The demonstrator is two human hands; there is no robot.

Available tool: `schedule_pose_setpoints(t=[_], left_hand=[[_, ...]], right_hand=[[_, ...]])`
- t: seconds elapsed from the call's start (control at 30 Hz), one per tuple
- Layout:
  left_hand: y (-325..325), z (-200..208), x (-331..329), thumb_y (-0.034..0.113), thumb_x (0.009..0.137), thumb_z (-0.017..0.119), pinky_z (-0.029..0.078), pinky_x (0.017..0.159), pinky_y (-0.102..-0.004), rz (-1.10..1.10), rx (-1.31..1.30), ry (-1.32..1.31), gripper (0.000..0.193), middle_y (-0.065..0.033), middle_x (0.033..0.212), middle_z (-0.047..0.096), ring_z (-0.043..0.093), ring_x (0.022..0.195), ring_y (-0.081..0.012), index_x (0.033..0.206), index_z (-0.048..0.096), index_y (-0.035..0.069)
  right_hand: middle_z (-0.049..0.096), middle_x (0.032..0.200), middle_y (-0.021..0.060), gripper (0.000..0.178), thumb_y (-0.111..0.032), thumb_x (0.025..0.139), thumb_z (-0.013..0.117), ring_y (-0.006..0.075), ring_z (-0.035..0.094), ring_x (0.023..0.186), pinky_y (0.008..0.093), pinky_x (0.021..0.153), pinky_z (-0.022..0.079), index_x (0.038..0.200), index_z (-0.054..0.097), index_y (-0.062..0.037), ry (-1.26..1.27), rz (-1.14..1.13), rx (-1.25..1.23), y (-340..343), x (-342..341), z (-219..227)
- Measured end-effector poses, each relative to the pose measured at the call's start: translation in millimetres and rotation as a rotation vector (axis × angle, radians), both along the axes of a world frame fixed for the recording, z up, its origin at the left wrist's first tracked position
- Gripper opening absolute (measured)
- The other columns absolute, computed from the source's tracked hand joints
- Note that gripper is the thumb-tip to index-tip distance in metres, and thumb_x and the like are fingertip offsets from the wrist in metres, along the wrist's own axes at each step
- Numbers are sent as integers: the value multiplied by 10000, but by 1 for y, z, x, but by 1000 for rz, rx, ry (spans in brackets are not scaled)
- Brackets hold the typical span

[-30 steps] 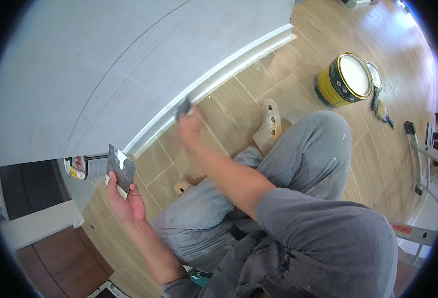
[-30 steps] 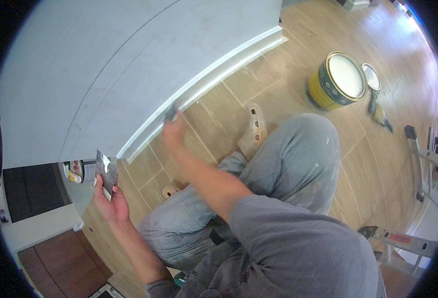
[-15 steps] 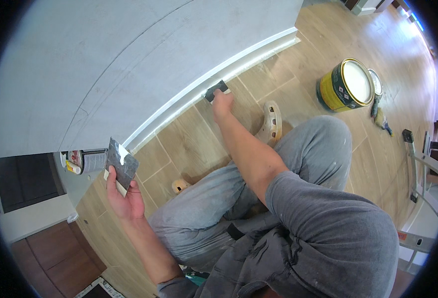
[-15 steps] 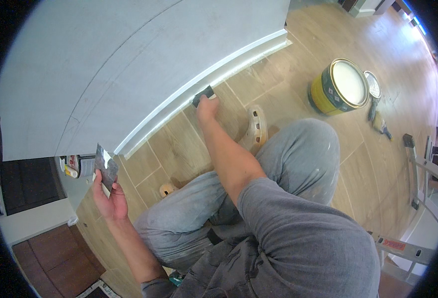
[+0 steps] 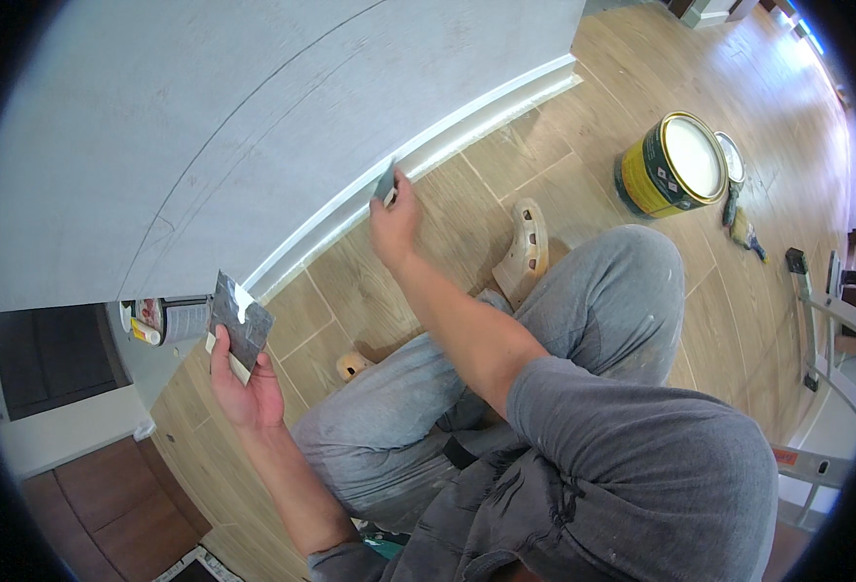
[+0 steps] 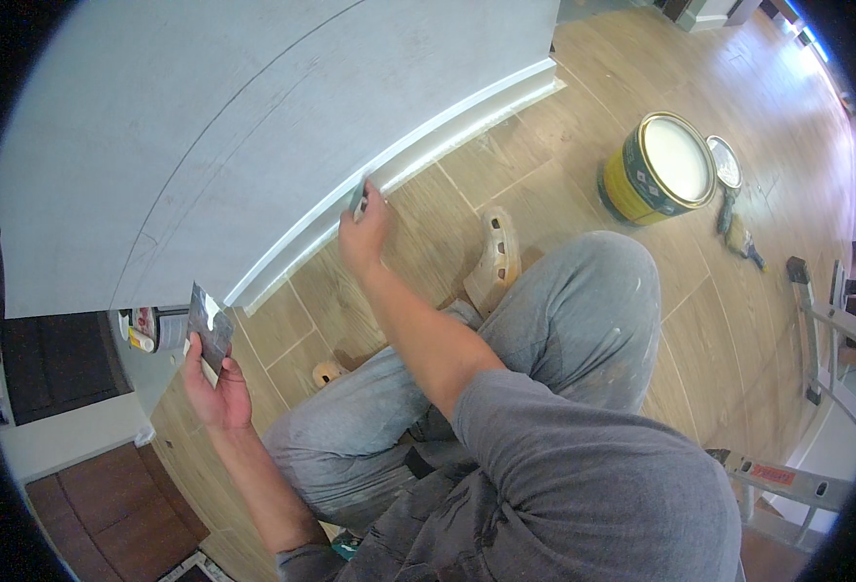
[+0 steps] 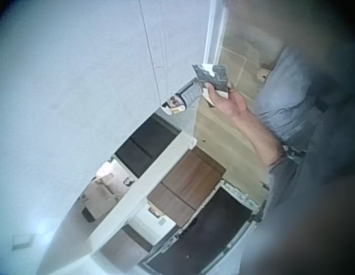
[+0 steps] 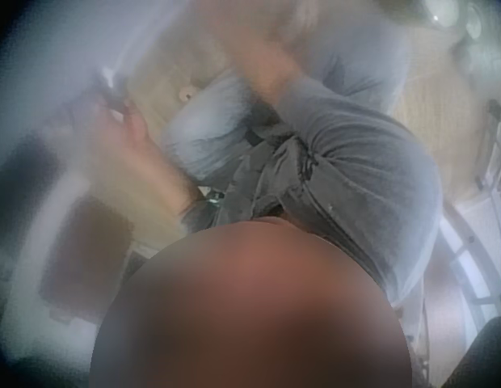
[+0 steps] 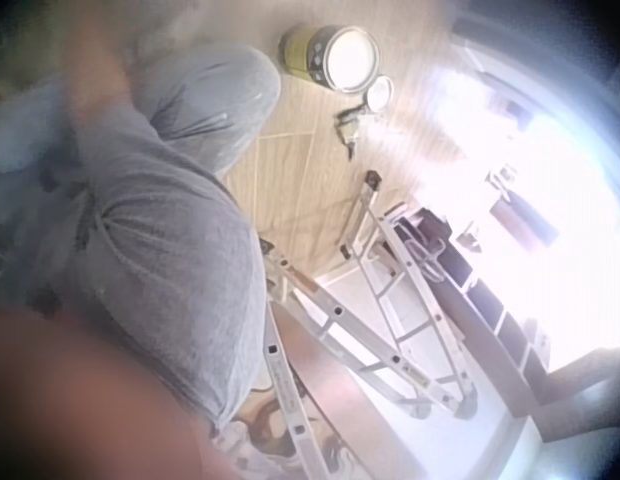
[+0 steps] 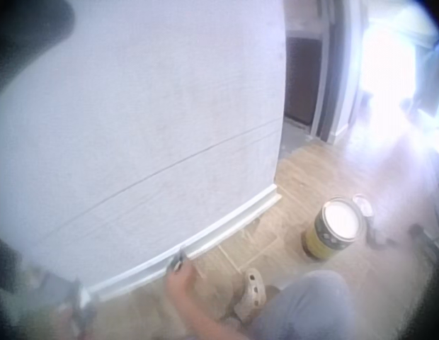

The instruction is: The person sits on the floor and uses a putty knife to apply joint compound to the baseboard and wall corner. They repeatedly scrape excess compound from the knife onto a larger taping knife and continue smoothing the surface along the baseboard.

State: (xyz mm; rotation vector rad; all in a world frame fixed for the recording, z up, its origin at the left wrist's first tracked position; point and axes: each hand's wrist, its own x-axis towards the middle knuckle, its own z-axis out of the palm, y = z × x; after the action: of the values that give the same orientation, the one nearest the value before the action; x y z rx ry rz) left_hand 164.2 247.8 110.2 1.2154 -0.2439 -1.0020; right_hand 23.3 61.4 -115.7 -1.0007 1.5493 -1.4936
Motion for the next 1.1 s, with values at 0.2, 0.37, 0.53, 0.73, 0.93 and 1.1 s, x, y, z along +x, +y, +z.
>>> schedule_pose_setpoints(t=[0.2, 0.37, 0.53, 0.73, 0.93, 1.1], left_hand=[[3, 3, -2, 209, 1017, 643, 565, 558, -216, 57, 33, -24, 282, -30, 1094, 711, 687, 872, -93, 1243, 625, 41], [3, 2, -2, 211, 1021, 637, 564, 555, -209, 28, -1, -1, 280, -27, 1091, 711, 686, 862, -90, 1247, 624, 46], [1, 3, -3, 214, 1027, 626, 565, 553, -200, 16, 4, -6, 285, -29, 1100, 713, 690, 871, -88, 1257, 619, 45], [0, 4, -4, 221, 1029, 627, 565, 554, -199, 15, 1, 11, 294, -26, 1103, 712, 690, 882, -84, 1263, 617, 43], [-1, 3, -2, 219, 1028, 631, 562, 562, -199, 31, -1, 3, 287, -23, 1106, 712, 686, 890, -79, 1254, 623, 42], [0, 2, -2, 211, 1031, 625, 566, 561, -202, 40, -8, 1, 276, -26, 1103, 715, 688, 887, -78, 1249, 624, 41]], right_hand=[[634, 1238, 182, 481, 21, 873, 621, 286, 607, 1152, 383, 1014, 446, 1347, 541, 49, -508, 7, 242, 24, 1, -17], [670, 1140, 159, 376, -43, 867, 649, 261, 641, 1057, 384, 966, 458, 1220, 579, 68, -492, -88, 319, 15, -3, -33], [686, 1069, 179, 287, -77, 869, 650, 283, 662, 1028, 398, 930, 475, 1116, 619, 66, -493, -103, 438, -3, 10, -50], [704, 1059, 203, 300, -98, 856, 650, 309, 688, 977, 433, 886, 516, 1112, 648, 59, -400, -146, 496, -25, 31, -61], [656, 1199, 277, 447, -59, 825, 639, 388, 651, 1127, 457, 985, 496, 1251, 601, 70, -488, -67, 421, -26, 37, -29], [576, 1226, 249, 559, -46, 838, 659, 390, 613, 1098, 453, 1017, 468, 1364, 505, 68, -253, -149, 245, -1, 87, 18]])
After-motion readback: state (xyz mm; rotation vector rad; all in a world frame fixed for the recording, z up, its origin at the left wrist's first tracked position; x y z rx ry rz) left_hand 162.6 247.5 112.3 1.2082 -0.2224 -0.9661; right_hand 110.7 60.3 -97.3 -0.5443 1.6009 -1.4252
